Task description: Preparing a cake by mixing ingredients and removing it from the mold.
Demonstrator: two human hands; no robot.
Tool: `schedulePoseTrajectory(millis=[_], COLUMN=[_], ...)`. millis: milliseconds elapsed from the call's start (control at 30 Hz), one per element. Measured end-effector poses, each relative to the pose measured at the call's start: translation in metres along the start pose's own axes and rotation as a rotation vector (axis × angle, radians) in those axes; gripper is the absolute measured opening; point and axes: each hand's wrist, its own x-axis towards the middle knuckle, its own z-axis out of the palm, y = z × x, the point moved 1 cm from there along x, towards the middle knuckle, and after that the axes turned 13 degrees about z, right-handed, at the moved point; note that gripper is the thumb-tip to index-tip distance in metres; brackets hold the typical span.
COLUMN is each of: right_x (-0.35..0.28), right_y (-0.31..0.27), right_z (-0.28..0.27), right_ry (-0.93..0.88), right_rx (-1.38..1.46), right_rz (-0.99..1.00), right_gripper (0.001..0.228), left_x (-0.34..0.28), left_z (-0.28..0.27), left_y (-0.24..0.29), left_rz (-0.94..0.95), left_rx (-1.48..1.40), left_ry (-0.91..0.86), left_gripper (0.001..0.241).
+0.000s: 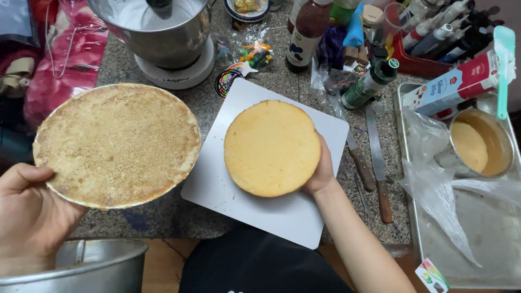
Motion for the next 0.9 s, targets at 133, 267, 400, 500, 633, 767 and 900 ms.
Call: schedulePoseTrajectory(millis=[133,267,400,500,633,767,900], right_x=[-0.002,-0.031,-0.061,-0.078,-0.074,-0.044,-0.058], right_y=[-0.016,-0.062,-0.072,-0.034,0.041,0.098,0.075], right_z=[-0.005,-0.016,-0.01,0.031,0.06,0.015,0.034], right_ry=[0.323,0.882,0.881,0.705,0.297,-0.479,-0.882], right_rx=[-0.225,-0.977,-1.226,-1.004,-0.436,0.655,0.633], right_rz=[0.113,-0.111,-0.677,-0.606,0.054,0.77,0.615], right_gripper=[0.064,0.061,0.044,0.032,0.049,0.096,0.088], left_x=[0.004,0.015,0.031,0.05,0.072,0.064,0.047], left_z=[0.002,0.024,0.073,0.114,0.2,0.299,0.368], left_y=[-0.005,-0.009,-0.02,-0.029,-0.058,-0.097,-0.166], left_rz=[-0.124,-0.172,-0.26,-0.184,-0.403,-0.812,-0.822], left_rx=[-0.502,-0.348,-0.249,0.252,-0.119,-0.529,-0.263], left_ry=[-0.107,-0.117,-0.172,-0.167,-0.404,-0.635,-0.734], left_gripper=[0.066,0.066,0.063,0.066,0.066,0.058,0.061])
